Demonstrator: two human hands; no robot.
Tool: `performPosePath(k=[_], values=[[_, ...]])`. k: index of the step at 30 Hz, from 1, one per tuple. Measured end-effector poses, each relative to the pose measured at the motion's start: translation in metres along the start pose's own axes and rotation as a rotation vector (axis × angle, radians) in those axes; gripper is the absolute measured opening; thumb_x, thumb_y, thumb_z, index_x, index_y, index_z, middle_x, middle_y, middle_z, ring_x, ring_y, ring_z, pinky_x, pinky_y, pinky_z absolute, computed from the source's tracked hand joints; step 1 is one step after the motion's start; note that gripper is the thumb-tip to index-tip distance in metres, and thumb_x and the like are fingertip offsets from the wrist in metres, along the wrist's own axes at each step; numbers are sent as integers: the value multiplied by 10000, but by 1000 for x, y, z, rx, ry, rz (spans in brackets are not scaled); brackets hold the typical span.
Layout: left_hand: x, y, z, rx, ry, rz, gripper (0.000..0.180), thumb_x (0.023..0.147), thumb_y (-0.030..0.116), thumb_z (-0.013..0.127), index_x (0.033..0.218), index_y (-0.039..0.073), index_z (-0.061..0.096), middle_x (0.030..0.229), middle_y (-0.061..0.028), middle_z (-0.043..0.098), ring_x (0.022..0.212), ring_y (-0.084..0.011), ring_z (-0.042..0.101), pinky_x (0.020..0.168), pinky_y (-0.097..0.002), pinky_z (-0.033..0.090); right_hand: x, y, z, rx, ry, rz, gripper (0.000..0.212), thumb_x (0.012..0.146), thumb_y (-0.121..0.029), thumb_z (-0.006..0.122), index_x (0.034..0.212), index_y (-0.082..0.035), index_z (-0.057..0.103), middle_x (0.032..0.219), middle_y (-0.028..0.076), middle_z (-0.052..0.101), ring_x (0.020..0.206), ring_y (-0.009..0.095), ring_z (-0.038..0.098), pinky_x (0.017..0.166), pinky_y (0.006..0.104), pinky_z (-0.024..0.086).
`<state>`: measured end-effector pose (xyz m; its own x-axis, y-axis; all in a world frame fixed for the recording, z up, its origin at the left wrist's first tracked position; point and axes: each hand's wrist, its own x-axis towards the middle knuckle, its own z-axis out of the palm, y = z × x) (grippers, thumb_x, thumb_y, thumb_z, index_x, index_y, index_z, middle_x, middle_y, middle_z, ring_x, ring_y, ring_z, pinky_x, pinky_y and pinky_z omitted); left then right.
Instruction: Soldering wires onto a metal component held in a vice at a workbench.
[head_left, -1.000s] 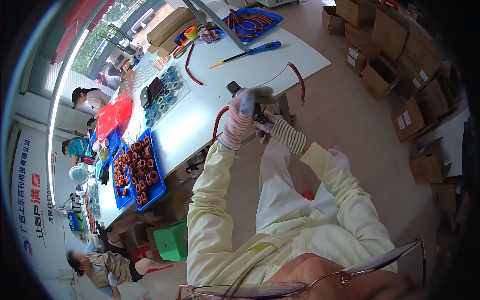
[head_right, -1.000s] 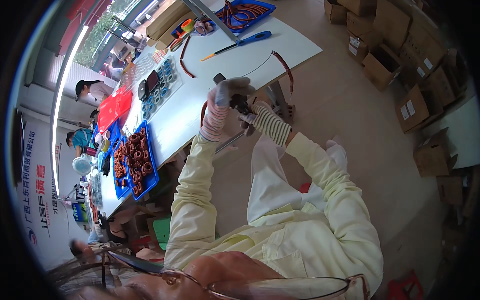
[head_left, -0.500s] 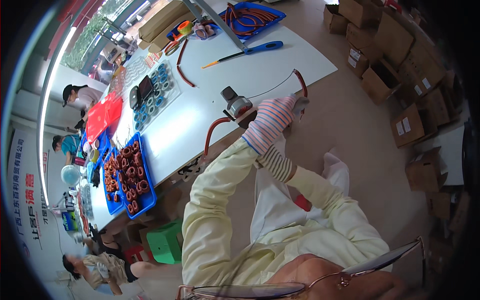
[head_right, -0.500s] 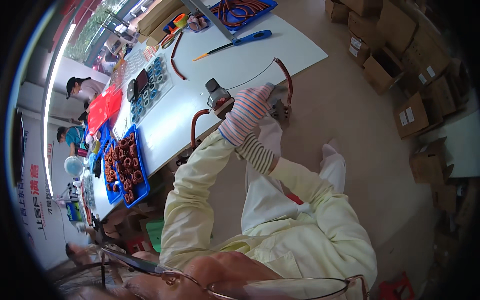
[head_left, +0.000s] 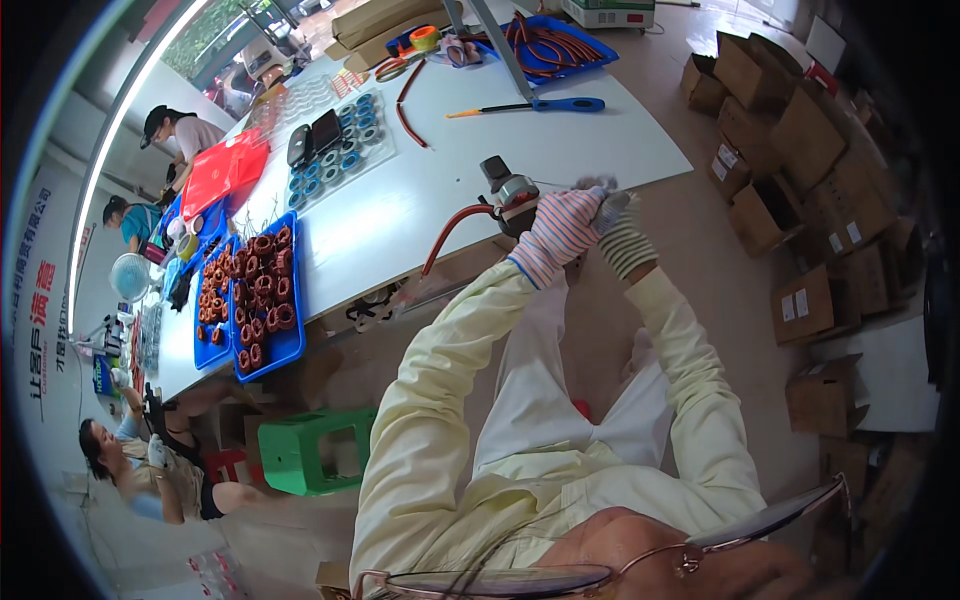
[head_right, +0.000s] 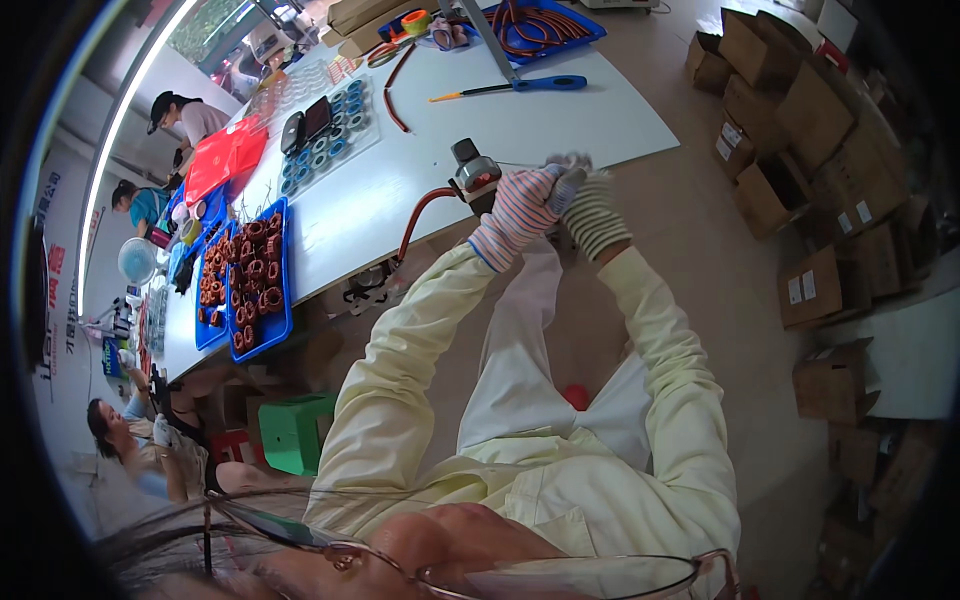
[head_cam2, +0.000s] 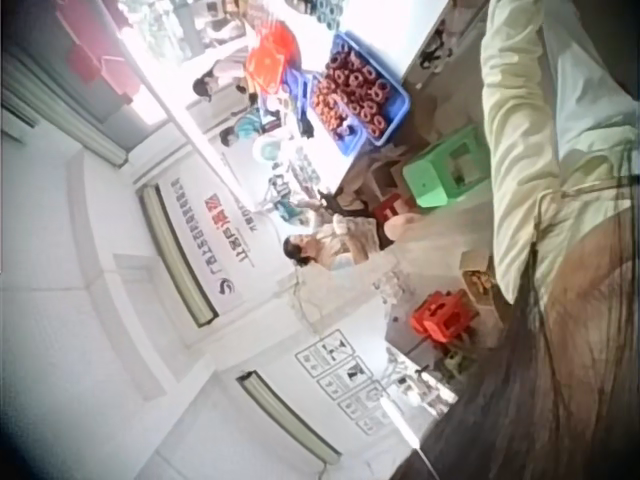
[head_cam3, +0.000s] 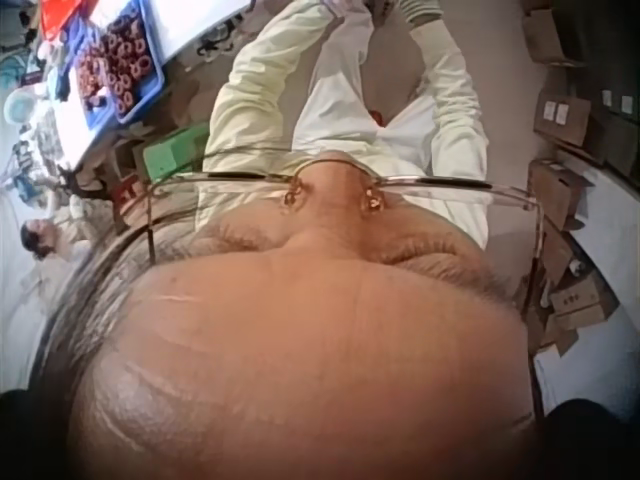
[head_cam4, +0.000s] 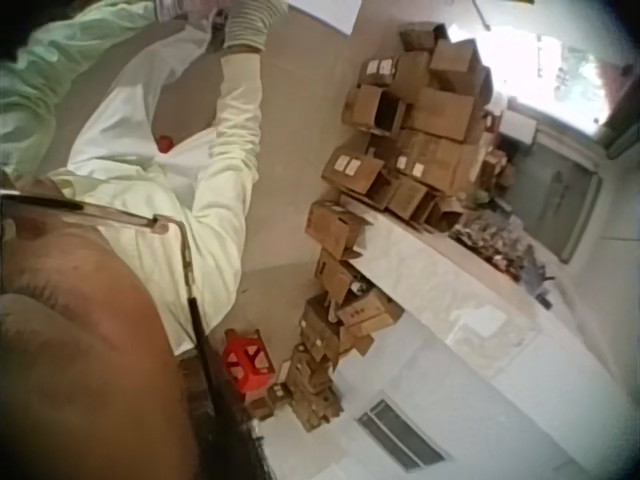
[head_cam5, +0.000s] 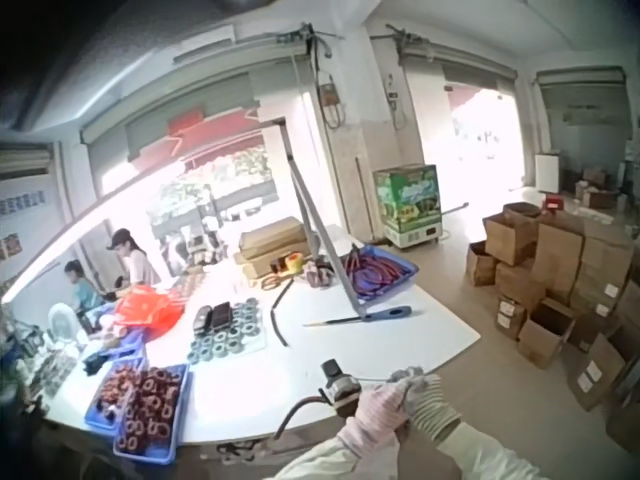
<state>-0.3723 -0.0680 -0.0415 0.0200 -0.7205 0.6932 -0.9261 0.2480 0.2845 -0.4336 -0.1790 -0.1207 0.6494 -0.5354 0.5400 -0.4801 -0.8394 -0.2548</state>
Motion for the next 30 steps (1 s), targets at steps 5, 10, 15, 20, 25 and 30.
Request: performPosePath(k=[5, 10, 15, 20, 25, 30], values=[[-4, -2, 4, 110, -46, -155, 193, 723, 235, 636, 827, 78, 593, 614, -124, 572, 598, -312, 576, 558, -400, 453, -47, -52, 19, 161, -339, -79, 208, 817, -236, 509, 931, -91, 607, 772, 114, 616, 699, 253, 586, 677, 303, 466], [-4, 1, 4, -30, 36, -176, 185, 748, 243, 625, 753, 72, 553, 577, -138, 546, 546, -322, 551, 508, -407, 436, -10, -8, -21, 1247, -800, 550, 204, 843, -219, 511, 975, -98, 610, 773, 111, 630, 697, 278, 592, 694, 301, 469], [-8, -4, 5, -62, 76, -200, 210, 760, 257, 614, 730, 65, 535, 565, -138, 537, 525, -324, 540, 481, -410, 422, 103, 8, -11, 421, -82, 43, 250, 854, -218, 525, 1057, -78, 569, 961, 118, 602, 860, 277, 575, 785, 317, 451], [2, 5, 2, -86, 93, -274, 214, 785, 248, 604, 727, 57, 526, 555, -143, 526, 522, -334, 530, 477, -419, 418, 167, 17, 37, -180, 13, -160, 361, 835, -246, 556, 1176, -143, 503, 1209, 139, 480, 1105, 284, 478, 939, 397, 365], [0, 1, 3, -102, 113, -336, 220, 799, 257, 598, 731, 57, 537, 560, -158, 531, 528, -342, 535, 478, -418, 420, 161, 15, 45, -241, -310, -62, 249, 845, -244, 529, 1068, -135, 551, 1062, 101, 546, 1040, 272, 511, 880, 425, 384], [-3, -9, 8, -111, 204, -324, 198, 796, 259, 596, 741, 72, 562, 575, -159, 546, 539, -345, 545, 488, -414, 427, 98, 9, -3, -218, -395, -63, 267, 839, -220, 525, 1103, -185, 537, 1090, 96, 551, 1054, 271, 514, 866, 423, 413]])
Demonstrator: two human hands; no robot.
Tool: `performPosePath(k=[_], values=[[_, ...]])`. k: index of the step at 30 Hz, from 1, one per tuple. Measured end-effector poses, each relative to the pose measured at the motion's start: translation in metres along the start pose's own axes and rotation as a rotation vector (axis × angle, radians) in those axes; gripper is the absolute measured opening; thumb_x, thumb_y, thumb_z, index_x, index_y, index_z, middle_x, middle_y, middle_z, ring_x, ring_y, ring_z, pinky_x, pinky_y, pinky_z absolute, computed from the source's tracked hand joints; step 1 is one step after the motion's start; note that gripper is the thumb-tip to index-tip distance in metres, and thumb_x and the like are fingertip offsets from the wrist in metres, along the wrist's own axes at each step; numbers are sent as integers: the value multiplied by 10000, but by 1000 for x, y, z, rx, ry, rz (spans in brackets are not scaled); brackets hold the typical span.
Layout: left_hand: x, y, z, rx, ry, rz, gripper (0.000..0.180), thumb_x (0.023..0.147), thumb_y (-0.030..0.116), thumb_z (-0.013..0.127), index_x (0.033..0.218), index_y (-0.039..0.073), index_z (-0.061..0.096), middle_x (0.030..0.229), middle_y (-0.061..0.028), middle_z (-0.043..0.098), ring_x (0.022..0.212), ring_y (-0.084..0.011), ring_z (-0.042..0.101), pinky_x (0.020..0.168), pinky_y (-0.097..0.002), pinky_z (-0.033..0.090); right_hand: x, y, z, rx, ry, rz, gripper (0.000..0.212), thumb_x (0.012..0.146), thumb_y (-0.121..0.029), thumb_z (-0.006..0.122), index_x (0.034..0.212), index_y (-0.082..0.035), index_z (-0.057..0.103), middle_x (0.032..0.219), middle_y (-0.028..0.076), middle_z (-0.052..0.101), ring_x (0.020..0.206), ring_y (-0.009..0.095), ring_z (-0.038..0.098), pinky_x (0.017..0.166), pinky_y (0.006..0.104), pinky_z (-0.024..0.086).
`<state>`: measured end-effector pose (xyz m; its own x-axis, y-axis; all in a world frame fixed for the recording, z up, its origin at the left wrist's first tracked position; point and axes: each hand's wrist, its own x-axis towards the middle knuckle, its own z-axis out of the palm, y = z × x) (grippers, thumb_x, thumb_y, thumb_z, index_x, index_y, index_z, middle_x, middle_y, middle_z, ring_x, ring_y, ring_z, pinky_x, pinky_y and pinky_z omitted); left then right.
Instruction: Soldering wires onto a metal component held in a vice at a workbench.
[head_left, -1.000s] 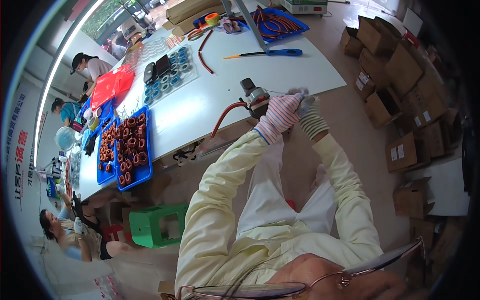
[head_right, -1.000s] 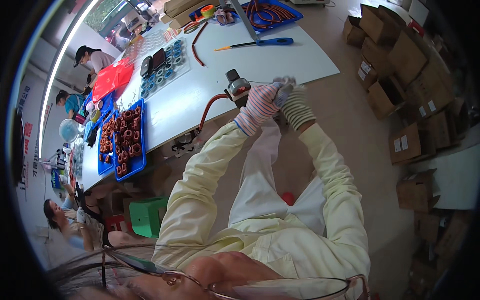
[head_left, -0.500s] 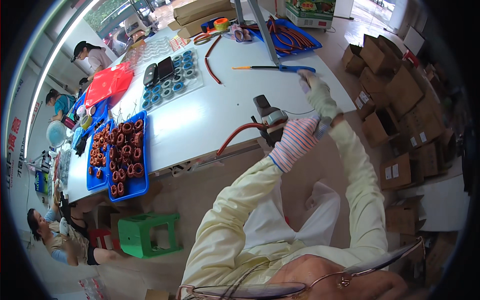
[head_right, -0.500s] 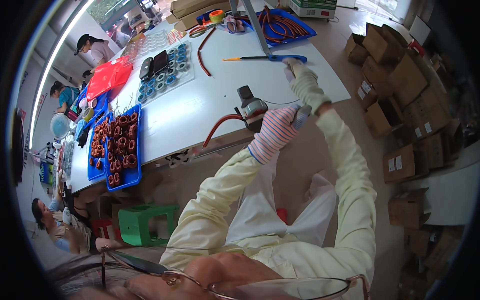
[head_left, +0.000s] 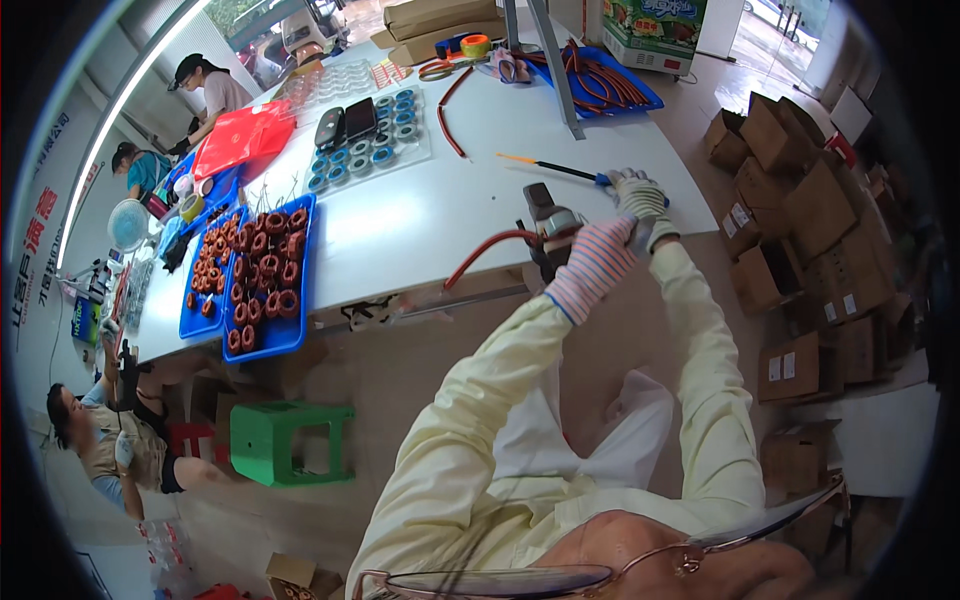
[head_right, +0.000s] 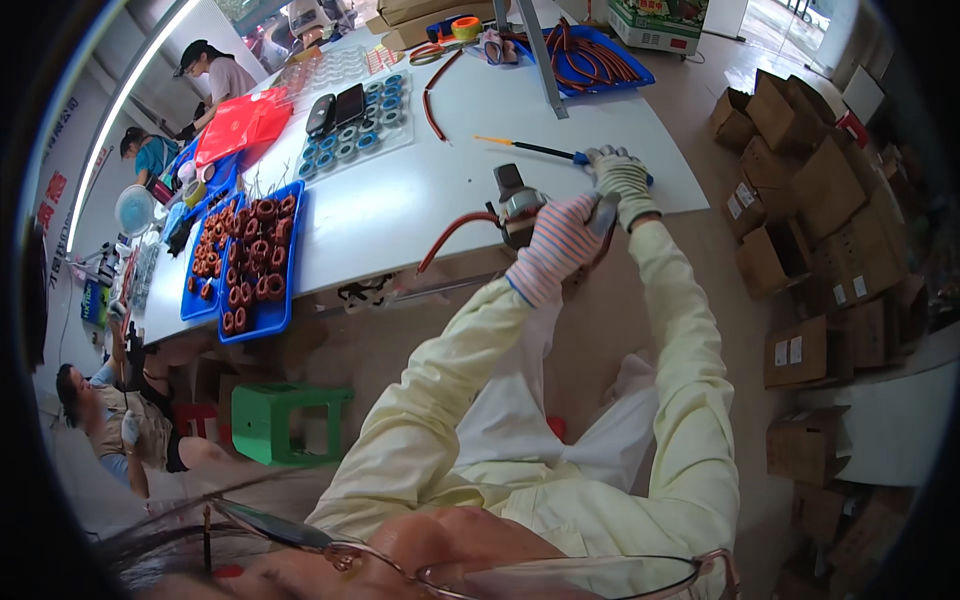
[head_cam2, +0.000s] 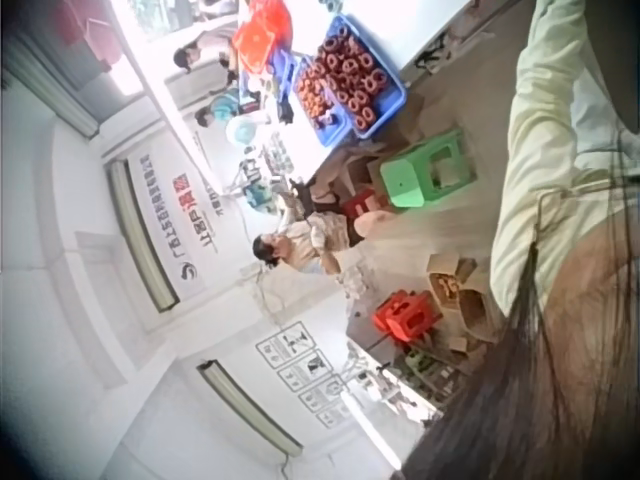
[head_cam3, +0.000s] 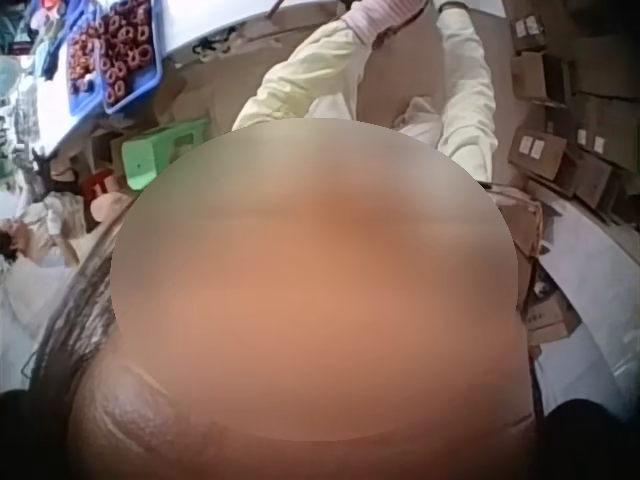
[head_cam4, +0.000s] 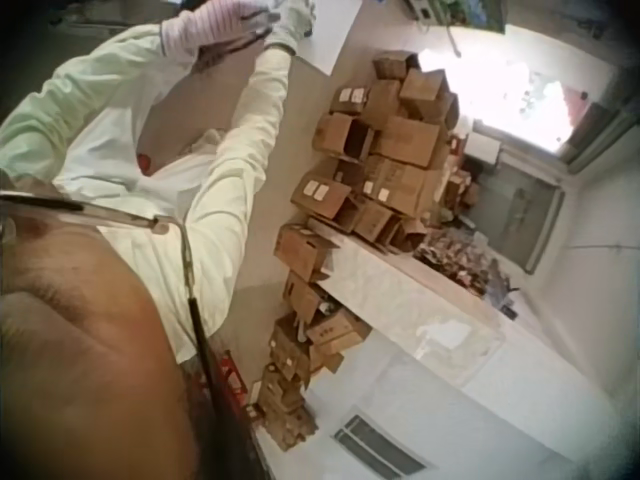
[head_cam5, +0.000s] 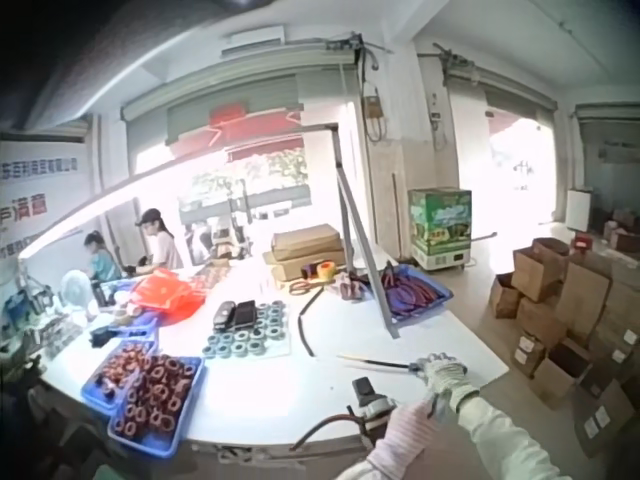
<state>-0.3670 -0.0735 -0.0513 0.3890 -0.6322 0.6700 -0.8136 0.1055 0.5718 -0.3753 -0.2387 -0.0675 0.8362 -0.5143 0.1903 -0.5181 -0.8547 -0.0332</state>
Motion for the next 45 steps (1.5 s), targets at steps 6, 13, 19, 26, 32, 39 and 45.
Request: performPosePath(k=[6, 13, 19, 26, 32, 39, 45], values=[[-11, 25, -29, 11, 151, 218, 130, 733, 93, 649, 860, 92, 618, 709, -72, 623, 645, -252, 602, 566, -354, 465, -126, 39, -15, 731, 290, 311, 355, 889, -276, 529, 1224, -175, 469, 957, 122, 581, 891, 213, 564, 777, 357, 449], [-35, -52, -100, -251, 316, -146, 164, 867, 110, 544, 991, 56, 635, 871, -55, 650, 770, -136, 591, 690, -251, 474, -281, -35, 16, 1387, 38, 319, 387, 888, -392, 498, 1053, -46, 550, 623, -13, 506, 548, 53, 482, 481, 212, 385], [-43, -29, -114, -528, -46, -609, 239, 879, 216, 544, 999, 26, 627, 713, 6, 568, 531, -37, 415, 473, -203, 332, -289, -149, 14, 1885, -214, 389, 363, 878, -410, 511, 889, -53, 571, 539, -28, 420, 459, 60, 440, 421, 220, 393], [-54, -16, -112, -855, 43, -879, 234, 852, 222, 602, 986, 30, 611, 673, 13, 550, 454, -30, 379, 400, -189, 285, -272, -173, 77, 2039, -320, 471, 386, 864, -480, 534, 815, -97, 521, 544, -58, 419, 398, 57, 387, 360, 225, 355], [-57, -11, -106, -878, 63, -926, 237, 851, 232, 607, 981, 33, 606, 675, 10, 556, 442, -31, 377, 388, -182, 279, -286, -184, 91, 1813, -179, 462, 382, 874, -458, 515, 829, -79, 506, 527, -36, 405, 393, 72, 388, 365, 233, 348], [-81, 0, -64, -719, 285, -765, 228, 856, 229, 598, 972, 32, 605, 708, -4, 591, 490, -61, 499, 381, -189, 367, -326, -170, -11, 1664, -236, 519, 223, 859, -293, 504, 811, -76, 501, 502, -35, 386, 380, 72, 366, 353, 234, 319], [-121, 25, -63, -988, 73, -1008, 242, 901, 210, 542, 1072, 43, 578, 896, -46, 605, 766, -109, 541, 664, -238, 439, -403, -163, -71, 1816, -326, 540, 204, 852, -291, 532, 805, -107, 459, 517, -63, 363, 372, 35, 300, 341, 207, 269]])
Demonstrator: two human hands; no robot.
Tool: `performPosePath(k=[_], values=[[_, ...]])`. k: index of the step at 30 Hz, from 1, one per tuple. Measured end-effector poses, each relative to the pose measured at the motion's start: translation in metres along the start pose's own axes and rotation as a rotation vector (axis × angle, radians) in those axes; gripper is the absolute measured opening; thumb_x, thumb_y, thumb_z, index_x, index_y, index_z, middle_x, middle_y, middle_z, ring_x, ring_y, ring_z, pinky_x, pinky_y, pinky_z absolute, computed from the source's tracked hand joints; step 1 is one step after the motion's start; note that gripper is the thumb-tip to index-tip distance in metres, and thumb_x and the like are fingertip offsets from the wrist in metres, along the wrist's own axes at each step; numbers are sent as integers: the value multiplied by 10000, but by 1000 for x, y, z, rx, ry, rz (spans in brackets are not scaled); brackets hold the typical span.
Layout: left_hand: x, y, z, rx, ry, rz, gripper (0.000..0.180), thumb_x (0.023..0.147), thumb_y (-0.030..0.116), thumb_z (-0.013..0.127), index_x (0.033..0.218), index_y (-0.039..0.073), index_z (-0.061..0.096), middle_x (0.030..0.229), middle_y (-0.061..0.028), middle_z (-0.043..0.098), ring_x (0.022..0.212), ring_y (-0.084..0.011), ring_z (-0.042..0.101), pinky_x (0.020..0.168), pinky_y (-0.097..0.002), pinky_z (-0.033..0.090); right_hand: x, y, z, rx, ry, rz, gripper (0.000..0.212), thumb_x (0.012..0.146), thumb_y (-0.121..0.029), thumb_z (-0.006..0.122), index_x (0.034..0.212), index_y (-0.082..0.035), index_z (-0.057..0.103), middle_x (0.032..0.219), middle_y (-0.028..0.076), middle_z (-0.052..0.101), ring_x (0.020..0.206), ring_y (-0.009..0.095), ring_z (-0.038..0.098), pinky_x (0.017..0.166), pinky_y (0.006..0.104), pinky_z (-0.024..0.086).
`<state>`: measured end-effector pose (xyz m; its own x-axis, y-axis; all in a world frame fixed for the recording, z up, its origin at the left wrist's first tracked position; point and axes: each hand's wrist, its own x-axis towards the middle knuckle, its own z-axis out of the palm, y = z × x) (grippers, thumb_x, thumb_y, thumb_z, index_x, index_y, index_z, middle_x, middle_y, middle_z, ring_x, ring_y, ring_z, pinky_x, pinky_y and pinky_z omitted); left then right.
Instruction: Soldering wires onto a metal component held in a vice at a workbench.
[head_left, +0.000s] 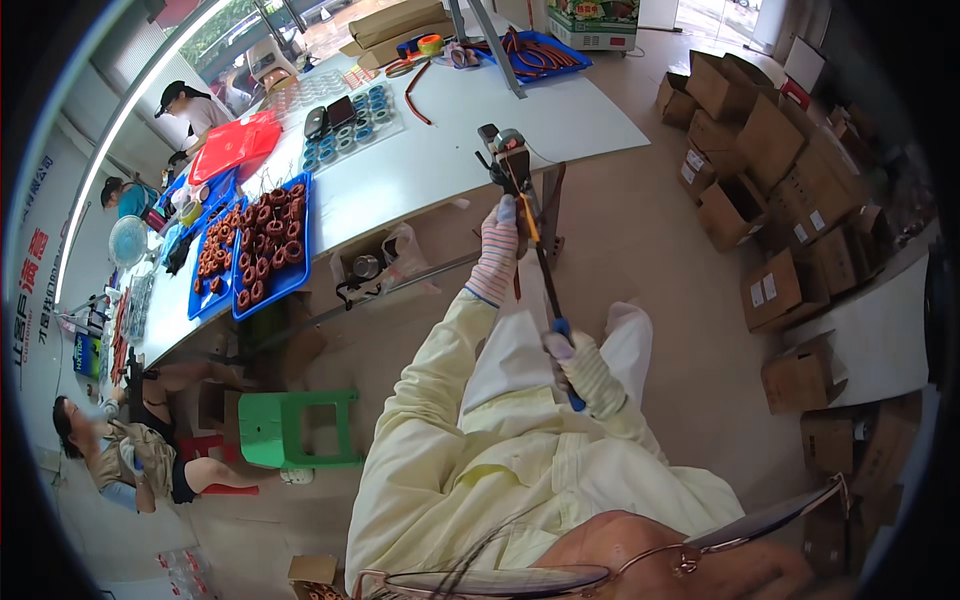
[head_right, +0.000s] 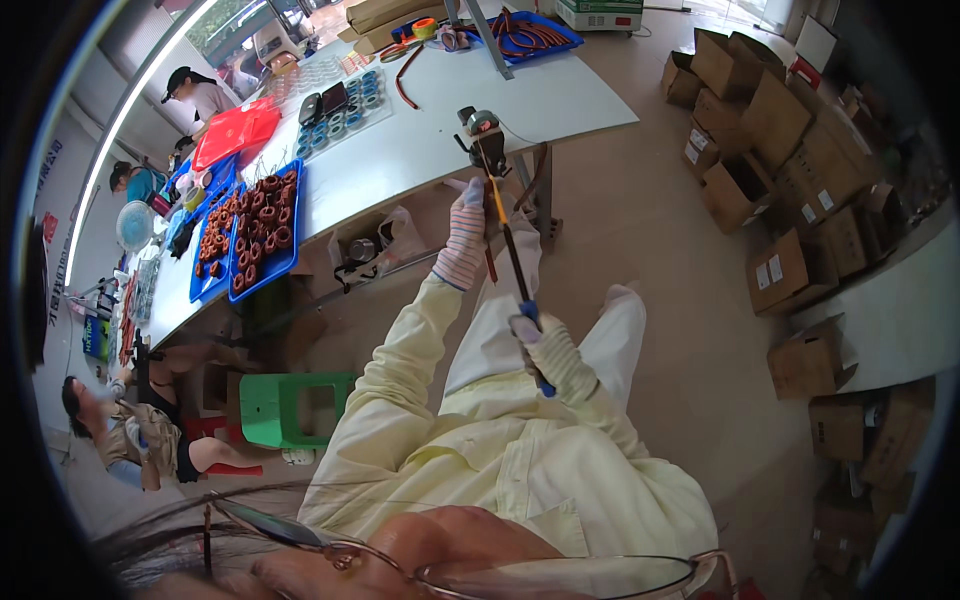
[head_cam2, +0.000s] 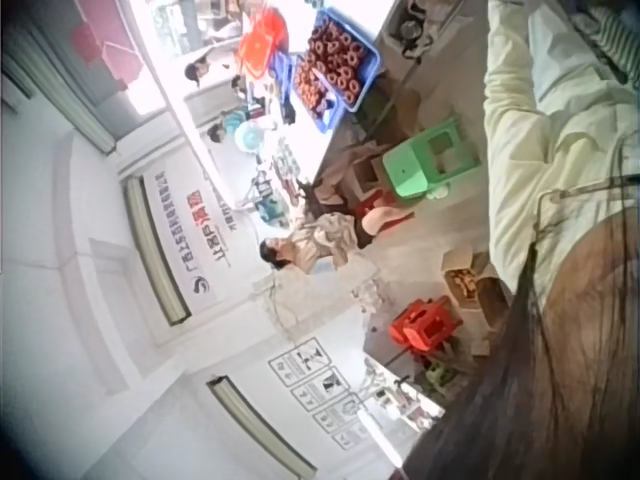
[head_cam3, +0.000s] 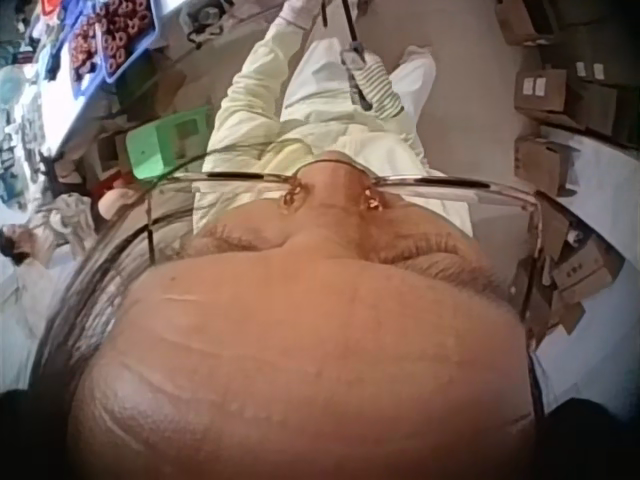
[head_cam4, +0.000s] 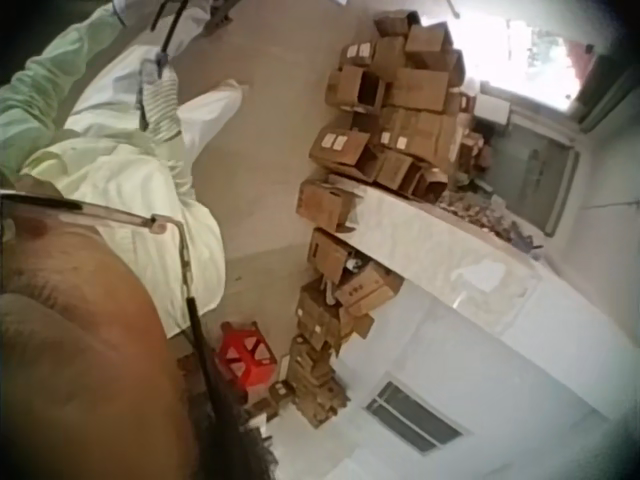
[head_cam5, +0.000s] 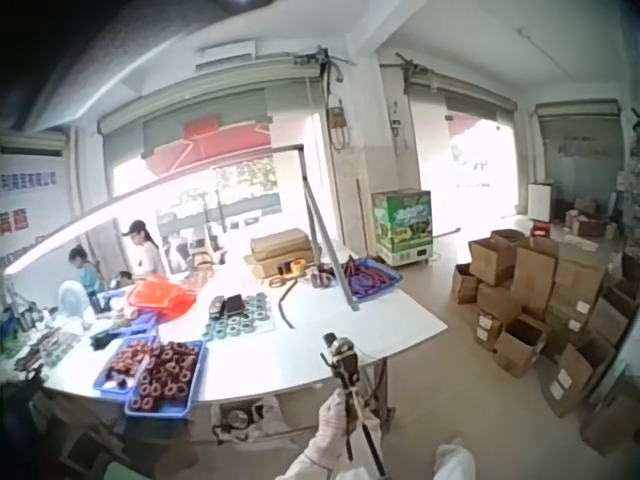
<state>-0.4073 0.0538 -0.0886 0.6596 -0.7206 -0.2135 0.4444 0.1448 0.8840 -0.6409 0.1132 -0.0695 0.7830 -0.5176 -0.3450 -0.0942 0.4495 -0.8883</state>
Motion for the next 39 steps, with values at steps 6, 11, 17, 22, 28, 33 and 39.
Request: performPosePath(k=[6, 11, 17, 22, 28, 33, 39], values=[[-12, 12, -15, 911, -219, 1153, 543, 789, 156, 559, 1297, 63, 391, 1097, -133, 562, 975, -244, 555, 920, -376, 424, -111, 16, -24, -146, 54, 233, 183, 861, -252, 528, 847, -76, 479, 534, -53, 396, 410, 38, 356, 370, 196, 287], [-32, 27, -5, 1504, -520, 1286, 600, 705, 91, 587, 1281, 68, 419, 852, -111, 561, 819, -292, 563, 832, -362, 461, -102, 29, -37, -259, 154, -43, 106, 843, -185, 536, 851, -82, 512, 557, -29, 434, 405, 57, 384, 368, 228, 308], [-7, 31, -47, -259, 1, 562, 308, 930, 232, 453, 1165, 73, 573, 678, 87, 444, 572, -28, 381, 492, -219, 332, -23, -63, -16, -210, 381, -388, 171, 855, -193, 569, 952, -85, 480, 608, -18, 447, 424, 54, 425, 383, 216, 369], [35, 95, -75, -138, 113, 719, 381, 958, 256, 386, 1208, -6, 505, 486, 58, 290, 410, -34, 267, 391, -201, 260, 12, -108, -33, -432, 40, -10, 251, 867, -241, 575, 1007, -57, 477, 643, -5, 467, 462, 69, 479, 411, 216, 419], [134, 134, -67, -262, -49, 581, 378, 930, 302, 454, 1190, 38, 528, 492, 57, 249, 402, -45, 248, 369, -216, 254, 56, -151, -38, -550, 32, 166, 389, 868, -367, 558, 1080, -46, 504, 682, 15, 499, 484, 79, 511, 427, 215, 449], [199, 138, -44, -363, -274, 469, 393, 919, 356, 484, 1182, 66, 521, 494, 56, 296, 397, -64, 285, 364, -235, 257, 98, -184, -28, -570, 17, 247, 426, 875, -379, 547, 1137, -48, 493, 670, 4, 481, 464, 73, 498, 413, 219, 445], [232, 136, -3, -408, -367, 268, 411, 899, 336, 529, 1211, 71, 495, 489, 55, 310, 406, -72, 266, 368, -230, 211, 135, -219, -24, -476, -118, 387, 454, 882, -397, 534, 1153, -36, 486, 632, -22, 417, 422, 31, 384, 367, 180, 334]])
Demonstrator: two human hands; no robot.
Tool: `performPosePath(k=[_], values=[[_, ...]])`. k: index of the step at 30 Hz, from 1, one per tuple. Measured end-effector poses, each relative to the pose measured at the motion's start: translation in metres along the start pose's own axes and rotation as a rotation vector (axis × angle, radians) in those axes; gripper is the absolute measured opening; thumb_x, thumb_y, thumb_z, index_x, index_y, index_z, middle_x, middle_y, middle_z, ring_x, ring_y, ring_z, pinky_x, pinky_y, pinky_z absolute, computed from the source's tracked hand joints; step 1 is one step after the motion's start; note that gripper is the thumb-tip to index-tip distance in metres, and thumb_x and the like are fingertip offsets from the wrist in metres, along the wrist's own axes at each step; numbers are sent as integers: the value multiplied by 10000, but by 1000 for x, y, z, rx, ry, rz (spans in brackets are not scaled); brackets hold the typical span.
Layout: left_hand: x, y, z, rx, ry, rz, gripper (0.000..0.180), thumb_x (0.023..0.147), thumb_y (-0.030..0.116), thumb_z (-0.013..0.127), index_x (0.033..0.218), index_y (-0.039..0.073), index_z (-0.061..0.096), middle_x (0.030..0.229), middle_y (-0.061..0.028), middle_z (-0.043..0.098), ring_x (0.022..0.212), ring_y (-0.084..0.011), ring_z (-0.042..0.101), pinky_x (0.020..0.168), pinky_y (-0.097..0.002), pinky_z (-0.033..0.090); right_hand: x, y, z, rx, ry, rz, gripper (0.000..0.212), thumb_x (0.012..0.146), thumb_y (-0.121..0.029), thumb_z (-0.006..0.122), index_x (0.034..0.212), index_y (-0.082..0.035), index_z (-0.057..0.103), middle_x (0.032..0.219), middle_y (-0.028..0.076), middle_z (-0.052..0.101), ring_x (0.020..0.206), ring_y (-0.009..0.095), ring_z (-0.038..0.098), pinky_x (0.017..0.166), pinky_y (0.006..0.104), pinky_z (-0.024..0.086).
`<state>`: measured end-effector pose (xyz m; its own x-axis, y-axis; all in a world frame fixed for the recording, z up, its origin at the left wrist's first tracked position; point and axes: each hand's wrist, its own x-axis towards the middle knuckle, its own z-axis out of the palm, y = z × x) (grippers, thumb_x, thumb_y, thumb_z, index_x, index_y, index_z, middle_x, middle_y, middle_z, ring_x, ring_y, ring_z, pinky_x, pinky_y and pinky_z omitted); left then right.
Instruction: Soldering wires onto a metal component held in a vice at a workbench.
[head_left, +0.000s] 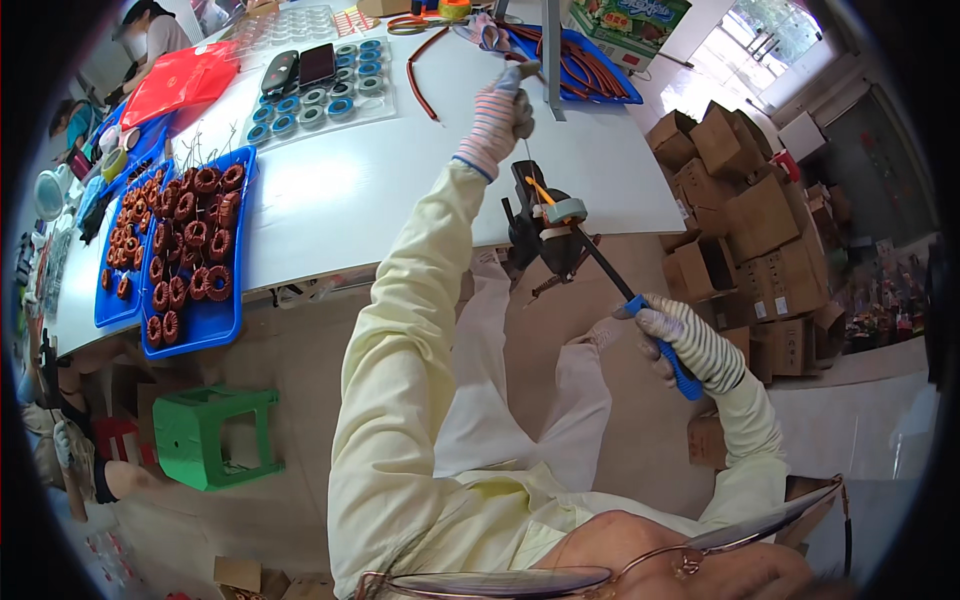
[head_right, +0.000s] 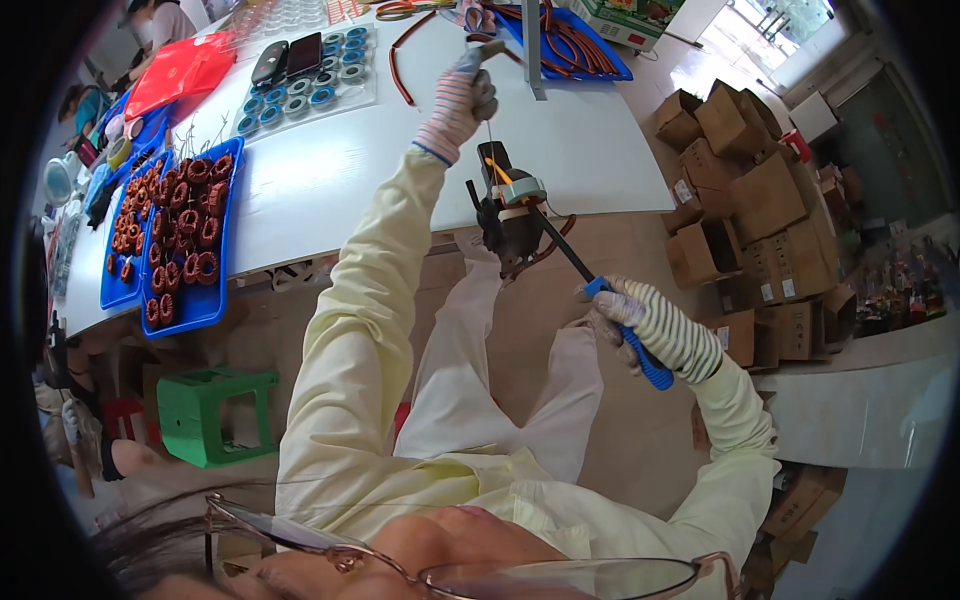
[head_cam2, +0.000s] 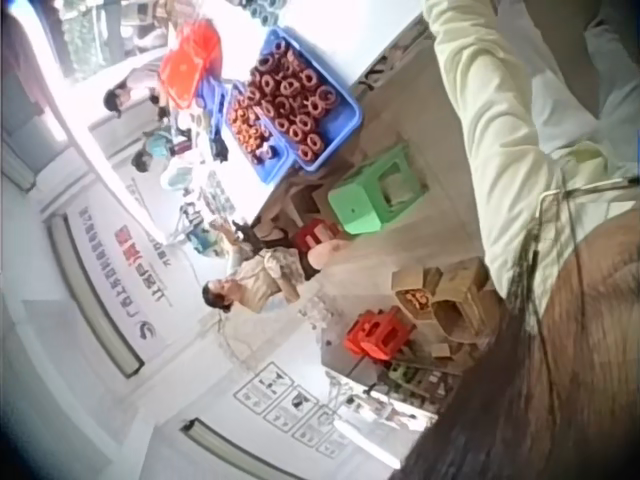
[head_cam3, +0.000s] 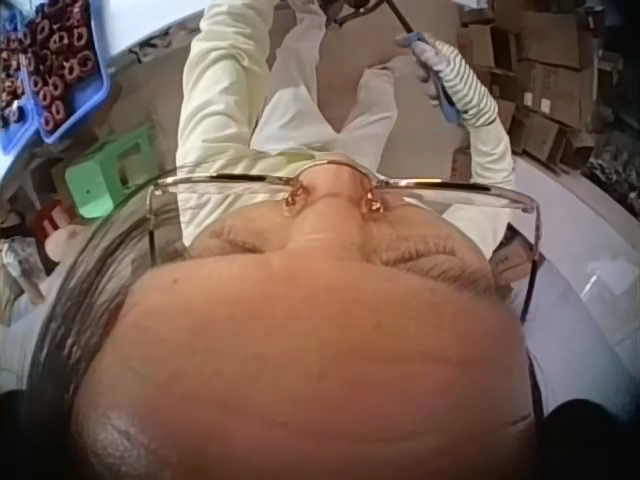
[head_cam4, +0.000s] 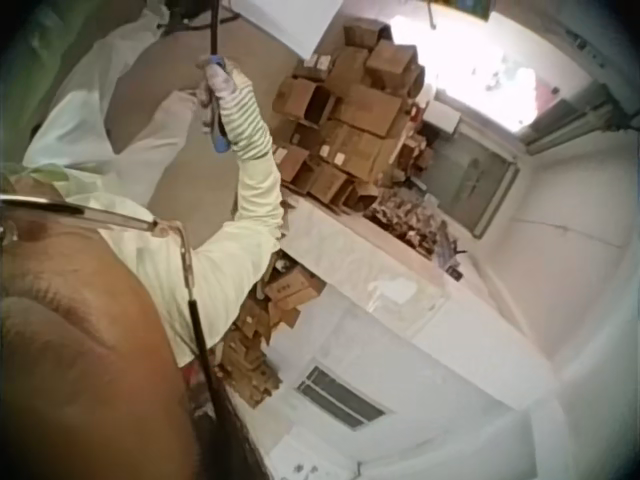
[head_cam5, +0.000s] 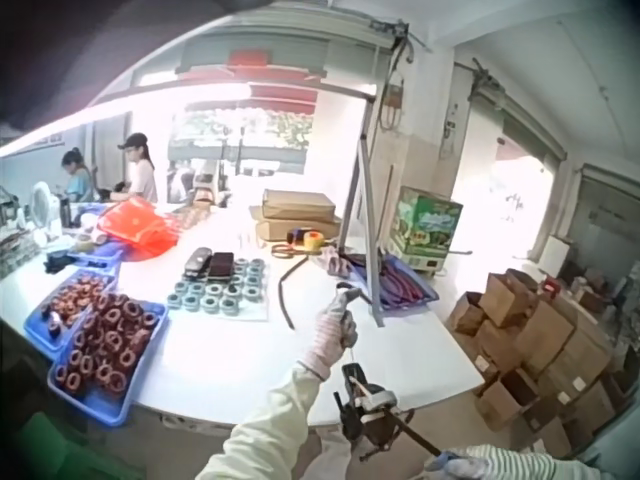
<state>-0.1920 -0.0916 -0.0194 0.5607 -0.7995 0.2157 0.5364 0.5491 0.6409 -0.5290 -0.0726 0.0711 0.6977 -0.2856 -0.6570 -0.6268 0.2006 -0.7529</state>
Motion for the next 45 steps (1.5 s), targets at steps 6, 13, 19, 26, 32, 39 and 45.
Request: performPosePath(k=[6, 13, 19, 26, 32, 39, 45], values=[[16, -26, 7, 9, -23, -107, 410, 914, 326, 490, 1213, 46, 497, 481, 61, 308, 399, -69, 252, 369, -228, 215, 7, 65, -45, 693, -430, 51, 437, 905, -366, 515, 1127, 10, 489, 508, -67, 251, 317, 8, 218, 261, 189, 177], [-27, 0, -26, 267, 8, -183, 424, 914, 350, 484, 1144, -1, 544, 798, -122, 635, 691, -243, 601, 691, -380, 488, -20, 111, 38, 957, -418, -31, 327, 921, -363, 490, 993, -46, 530, 512, -83, 246, 319, -6, 189, 274, 165, 196], [-188, -26, 28, 1806, 95, 816, 332, 802, 181, 566, 1125, 105, 565, 1045, -108, 591, 1003, -299, 555, 837, -363, 472, -121, 196, 78, 910, -198, -93, 322, 914, -364, 502, 981, -50, 526, 532, -61, 313, 343, 17, 242, 300, 184, 214], [-222, -28, 54, 1818, -688, 685, 458, 701, 63, 588, 1153, 98, 518, 1051, -75, 561, 1026, -273, 541, 832, -334, 490, -140, 209, 107, 497, 136, -224, 350, 909, -360, 499, 1047, -39, 513, 534, -44, 354, 367, 42, 324, 330, 194, 268], [-191, -9, 7, 129, 184, 369, 401, 920, 237, 499, 1216, -30, 456, 853, -107, 585, 861, -253, 586, 798, -426, 483, -67, 133, 62, 154, 249, -285, 451, 889, -416, 508, 1097, -16, 489, 605, -26, 425, 417, 55, 395, 380, 190, 331], [-70, 2, -23, -113, -94, -88, 394, 937, 193, 463, 1220, -75, 401, 684, -53, 497, 691, -207, 556, 690, -330, 530, -19, 29, -4, 91, -42, -52, 477, 865, -446, 547, 1059, -12, 505, 589, -37, 387, 394, 15, 351, 340, 173, 300], [5, -14, -10, 139, -95, -636, 332, 920, 166, 496, 1136, -86, 488, 653, -40, 562, 641, -178, 575, 574, -207, 532, -9, 48, -8, 535, -273, 30, 235, 891, -255, 539, 967, -34, 517, 552, -58, 336, 353, 9, 279, 288, 173, 234]])
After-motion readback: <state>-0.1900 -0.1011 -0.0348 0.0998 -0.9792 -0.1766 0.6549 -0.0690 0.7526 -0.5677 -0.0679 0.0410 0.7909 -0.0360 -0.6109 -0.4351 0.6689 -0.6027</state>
